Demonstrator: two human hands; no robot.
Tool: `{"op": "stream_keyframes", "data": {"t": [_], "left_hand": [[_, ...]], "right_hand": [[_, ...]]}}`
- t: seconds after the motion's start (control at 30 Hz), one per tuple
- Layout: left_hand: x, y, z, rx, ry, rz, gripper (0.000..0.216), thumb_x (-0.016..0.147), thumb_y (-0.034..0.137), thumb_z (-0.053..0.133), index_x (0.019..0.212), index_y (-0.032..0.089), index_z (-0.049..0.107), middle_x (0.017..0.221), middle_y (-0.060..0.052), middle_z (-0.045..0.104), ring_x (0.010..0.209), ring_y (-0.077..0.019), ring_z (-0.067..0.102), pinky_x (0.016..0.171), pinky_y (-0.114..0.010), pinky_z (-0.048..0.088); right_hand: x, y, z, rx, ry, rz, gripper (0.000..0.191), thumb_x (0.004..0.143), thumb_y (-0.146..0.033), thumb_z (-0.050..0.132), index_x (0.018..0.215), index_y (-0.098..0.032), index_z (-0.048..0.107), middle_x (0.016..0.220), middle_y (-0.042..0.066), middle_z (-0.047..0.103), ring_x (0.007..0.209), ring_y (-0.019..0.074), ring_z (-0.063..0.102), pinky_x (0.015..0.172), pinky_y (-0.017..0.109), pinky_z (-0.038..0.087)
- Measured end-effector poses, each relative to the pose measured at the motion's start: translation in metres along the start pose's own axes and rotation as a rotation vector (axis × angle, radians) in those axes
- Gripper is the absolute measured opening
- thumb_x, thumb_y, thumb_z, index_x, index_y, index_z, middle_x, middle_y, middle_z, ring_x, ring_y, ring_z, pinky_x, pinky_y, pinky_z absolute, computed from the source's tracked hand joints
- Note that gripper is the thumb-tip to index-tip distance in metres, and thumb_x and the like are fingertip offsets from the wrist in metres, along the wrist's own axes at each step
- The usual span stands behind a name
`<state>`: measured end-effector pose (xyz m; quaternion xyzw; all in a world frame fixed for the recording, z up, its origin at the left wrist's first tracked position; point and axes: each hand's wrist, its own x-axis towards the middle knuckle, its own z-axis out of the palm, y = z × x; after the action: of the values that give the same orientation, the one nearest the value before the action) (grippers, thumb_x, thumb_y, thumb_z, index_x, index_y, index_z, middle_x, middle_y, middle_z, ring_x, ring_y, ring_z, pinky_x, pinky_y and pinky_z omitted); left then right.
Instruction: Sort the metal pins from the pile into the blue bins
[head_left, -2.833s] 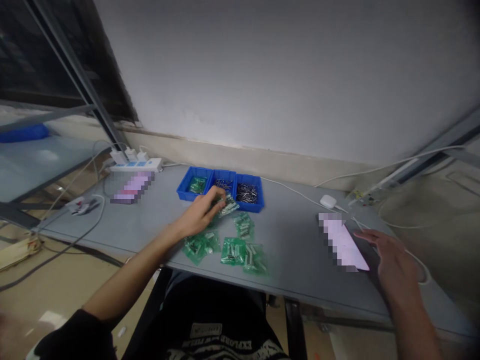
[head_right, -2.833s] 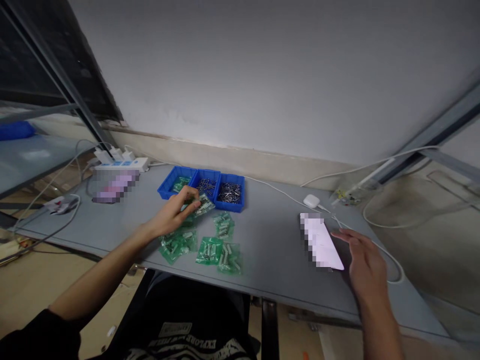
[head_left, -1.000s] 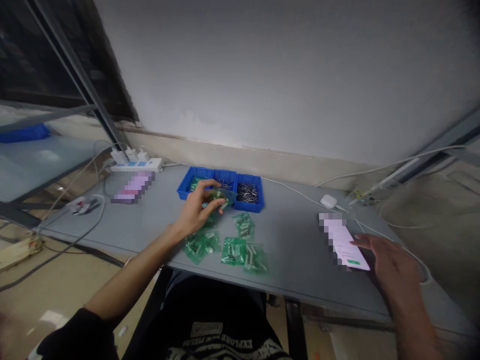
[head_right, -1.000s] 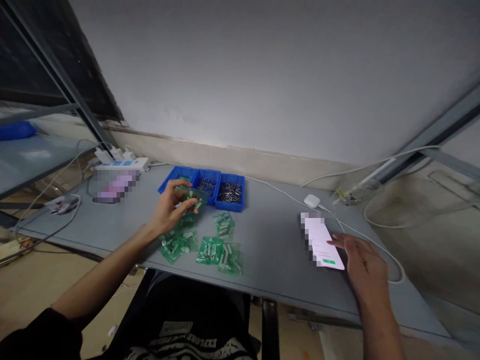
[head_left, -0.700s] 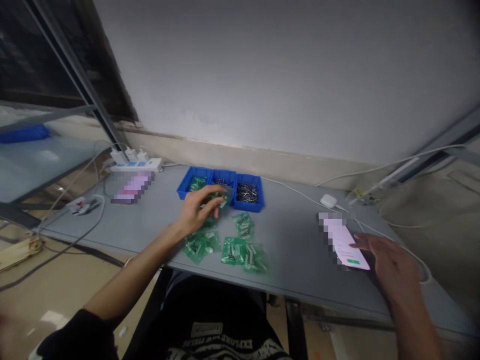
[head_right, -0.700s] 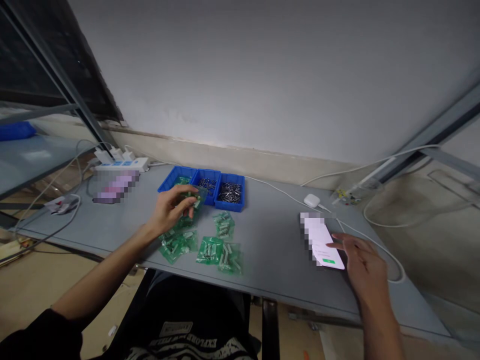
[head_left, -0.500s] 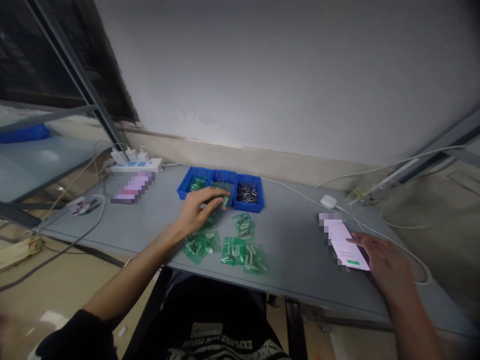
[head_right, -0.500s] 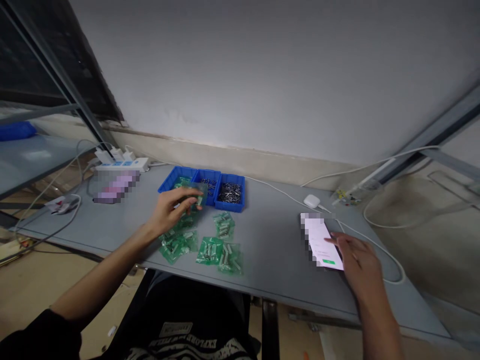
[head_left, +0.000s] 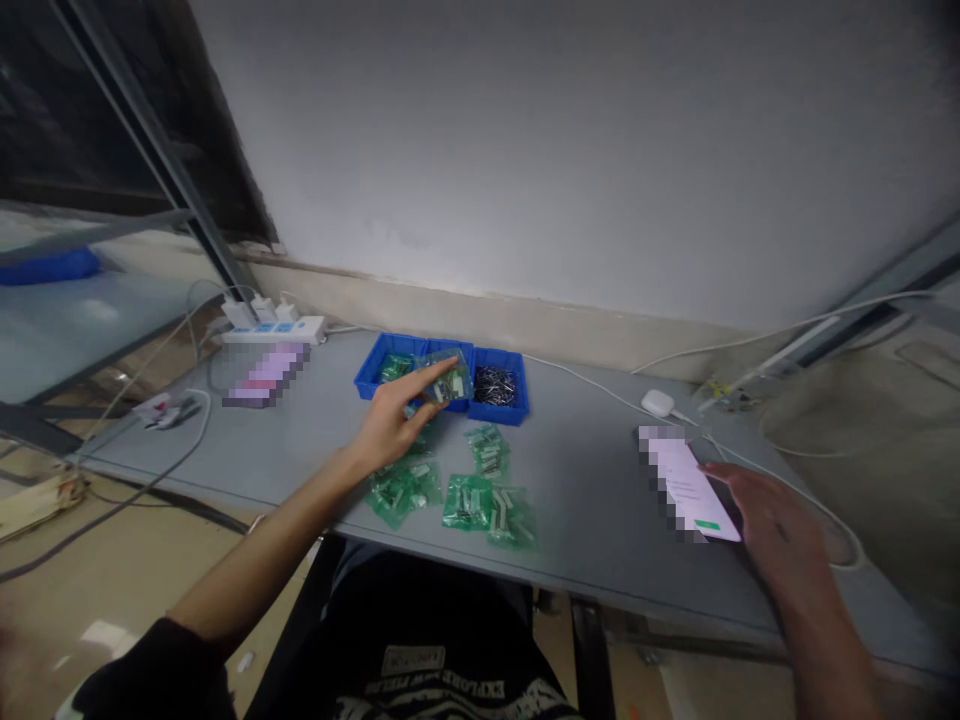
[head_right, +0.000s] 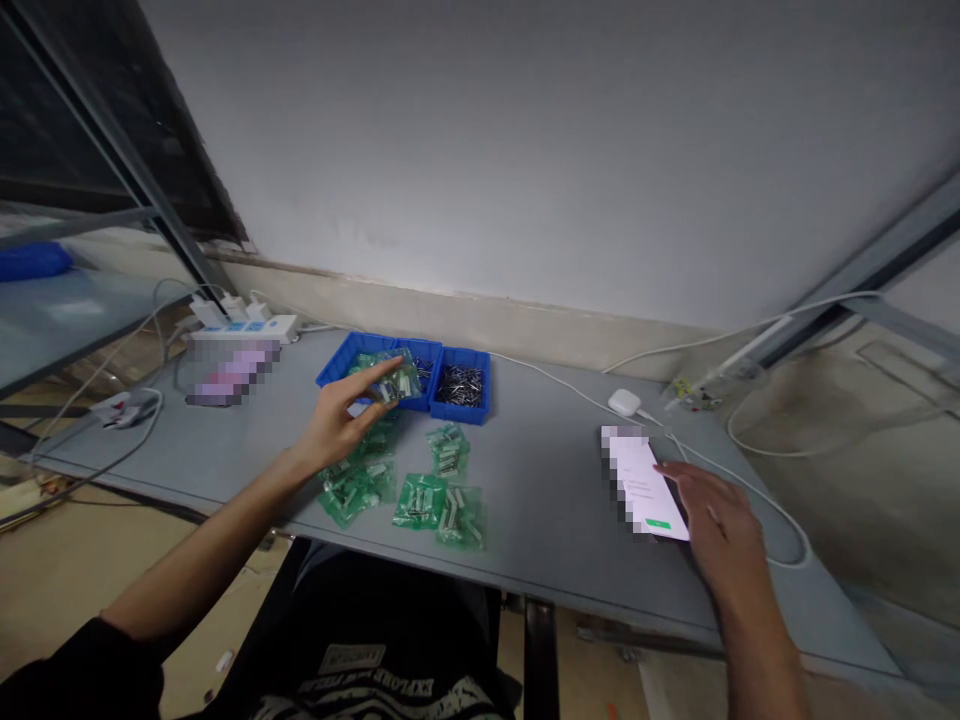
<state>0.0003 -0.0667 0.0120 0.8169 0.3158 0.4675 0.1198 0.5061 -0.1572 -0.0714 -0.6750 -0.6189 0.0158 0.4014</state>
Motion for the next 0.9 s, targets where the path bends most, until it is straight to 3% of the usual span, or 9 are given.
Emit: {"op": "stream_keyframes", "data": {"t": [0.07, 0.13, 0.23, 0.33, 0.43, 0.57, 0.73, 0.9], "left_hand": [[0.001, 0.001, -0.002, -0.028, -0.011, 0.005, 0.05, 0.098, 0.021, 0.062, 0.147, 0.029, 0.056, 0.143, -0.009, 0.065, 0.124, -0.0246, 0.066, 0.099, -0.039, 0.057], [0.001, 0.004, -0.003, -0.056, -0.03, 0.0, 0.041, 0.1, 0.023, 0.06, 0.141, 0.027, 0.061, 0.138, -0.009, 0.068, 0.127, -0.0247, 0.065, 0.105, -0.041, 0.054], [0.001, 0.008, -0.004, -0.098, -0.083, -0.047, 0.027, 0.104, 0.028, 0.056, 0.127, 0.023, 0.071, 0.105, -0.006, 0.079, 0.1, -0.0206, 0.074, 0.094, -0.036, 0.056], [0.001, 0.011, -0.004, -0.118, -0.141, -0.064, 0.026, 0.105, 0.034, 0.055, 0.115, 0.022, 0.075, 0.082, -0.003, 0.076, 0.071, -0.0164, 0.07, 0.076, -0.03, 0.055], [0.001, 0.012, -0.004, -0.11, -0.155, 0.005, 0.028, 0.106, 0.036, 0.054, 0.112, 0.022, 0.076, 0.094, -0.006, 0.077, 0.081, -0.0182, 0.069, 0.079, -0.032, 0.053], [0.003, 0.014, -0.005, -0.065, -0.138, 0.062, 0.032, 0.107, 0.04, 0.049, 0.115, 0.025, 0.077, 0.087, -0.005, 0.07, 0.083, -0.0197, 0.061, 0.082, -0.036, 0.05], [0.005, 0.014, -0.004, 0.002, -0.072, 0.079, 0.027, 0.105, 0.037, 0.053, 0.117, 0.028, 0.077, 0.105, -0.008, 0.065, 0.103, -0.0228, 0.059, 0.09, -0.039, 0.049], [0.002, 0.011, -0.001, -0.072, -0.091, 0.097, 0.023, 0.103, 0.027, 0.059, 0.123, 0.028, 0.071, 0.104, -0.004, 0.074, 0.093, -0.018, 0.066, 0.087, -0.034, 0.051]], "right_hand": [[0.0, 0.0, 0.0, -0.012, -0.021, 0.009, 0.053, 0.095, -0.063, 0.042, 0.094, -0.024, 0.079, 0.115, 0.009, 0.076, 0.115, 0.0313, 0.066, 0.104, 0.047, 0.044], [0.0, -0.002, -0.001, -0.019, -0.041, 0.006, 0.055, 0.095, -0.064, 0.043, 0.088, -0.024, 0.08, 0.117, 0.009, 0.076, 0.114, 0.0318, 0.066, 0.102, 0.048, 0.045], [-0.002, -0.009, -0.004, -0.007, 0.012, -0.023, 0.056, 0.097, -0.06, 0.043, 0.072, -0.024, 0.077, 0.109, 0.009, 0.077, 0.108, 0.031, 0.067, 0.101, 0.047, 0.045], [-0.006, -0.018, -0.007, 0.027, 0.135, -0.021, 0.053, 0.1, -0.054, 0.045, 0.069, -0.023, 0.074, 0.101, 0.009, 0.077, 0.105, 0.0302, 0.068, 0.102, 0.047, 0.045], [-0.007, -0.023, -0.008, 0.053, 0.164, -0.046, 0.051, 0.1, -0.052, 0.046, 0.07, -0.022, 0.074, 0.098, 0.01, 0.077, 0.101, 0.03, 0.068, 0.101, 0.047, 0.045], [-0.006, -0.025, -0.01, 0.055, 0.11, -0.08, 0.052, 0.1, -0.055, 0.047, 0.072, -0.022, 0.076, 0.099, 0.011, 0.077, 0.098, 0.0296, 0.068, 0.096, 0.046, 0.047], [-0.004, -0.027, -0.011, 0.027, -0.05, -0.139, 0.061, 0.099, -0.065, 0.039, 0.079, -0.025, 0.081, 0.109, 0.01, 0.076, 0.105, 0.0309, 0.066, 0.098, 0.049, 0.047], [-0.002, -0.023, -0.008, 0.022, -0.138, -0.164, 0.063, 0.098, -0.072, 0.038, 0.091, -0.029, 0.084, 0.12, 0.007, 0.073, 0.113, 0.0334, 0.063, 0.107, 0.055, 0.042]]}}
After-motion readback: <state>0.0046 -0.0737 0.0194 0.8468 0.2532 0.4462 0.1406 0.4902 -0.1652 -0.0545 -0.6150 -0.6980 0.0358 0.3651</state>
